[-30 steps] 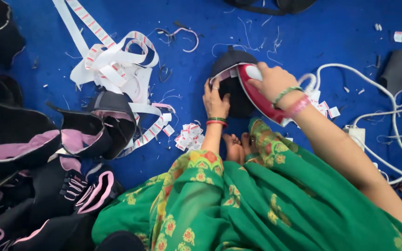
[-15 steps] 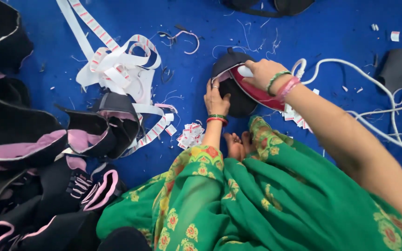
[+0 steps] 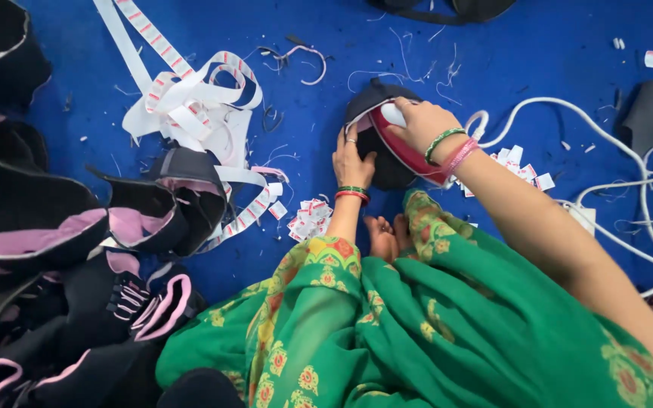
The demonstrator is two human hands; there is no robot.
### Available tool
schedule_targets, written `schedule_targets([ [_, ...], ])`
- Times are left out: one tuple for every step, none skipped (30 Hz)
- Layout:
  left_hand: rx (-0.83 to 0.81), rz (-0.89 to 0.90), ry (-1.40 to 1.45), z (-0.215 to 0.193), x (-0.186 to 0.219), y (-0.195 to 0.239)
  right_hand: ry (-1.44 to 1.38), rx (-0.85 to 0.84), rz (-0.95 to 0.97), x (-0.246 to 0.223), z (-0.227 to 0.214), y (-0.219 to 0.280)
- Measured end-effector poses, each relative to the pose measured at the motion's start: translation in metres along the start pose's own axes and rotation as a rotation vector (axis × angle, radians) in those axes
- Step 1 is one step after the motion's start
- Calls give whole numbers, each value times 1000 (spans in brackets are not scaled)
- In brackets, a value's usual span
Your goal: Ironing size and brand labels onto the inner heel portion of shoe upper components.
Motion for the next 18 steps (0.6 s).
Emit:
schedule_targets([
  [21,11,-6,0,2,-1,-37,17,-27,-1,-3,-2],
  [23,14,-4,-1,2,-4,-35,19,-27,-2,-7,4],
  [-15,-35,-15,0,-2,-4,13,-58,-47,-4,-5,10],
  [-54,-83,-26,2,-7,-4,61,-136,-66,-5,-2,16],
  [-57,-101,-23,3,-9,-1,60,-154,-68,-6,7,18],
  [-35,-61,-16,3,-9,4,103,-127,-65,-6,13,20],
  [-8,-11,-9,2,-6,1,149,-88,-61,-6,16,18],
  [-7,-18,-5,3,-6,2,152,-95,-64,-9,20,13],
  [-27,-58,-11,4,-6,0,142,-27,-43,-12,19,7],
  [-46,-98,-17,5,-6,-1,131,41,-24,-15,18,2],
  [-40,-103,-16,7,-11,0,132,39,-31,-13,22,0],
  [-8,-52,0,8,-13,2,145,73,-67,-12,24,-1],
  [21,11,16,9,-13,0,160,117,-98,-10,24,-4],
  [24,17,16,7,-11,0,162,124,-99,-9,23,4],
  [22,0,14,5,-10,0,169,78,-130,-9,24,12],
  [20,-16,12,4,-9,-1,176,32,-161,-9,26,20],
  [22,-14,19,0,-4,0,183,33,-161,-12,22,26],
  [-16,-63,18,-1,-1,1,243,-59,-136,-13,21,32],
])
Point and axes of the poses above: each hand's wrist, its own y-axis away from the middle knuckle, its own z-axis out of the palm, x = y × z, the point moved 5 cm from there along -y, towards the middle knuckle, and after that the axes turned 10 degrees about -z, right-handed, at the moved point
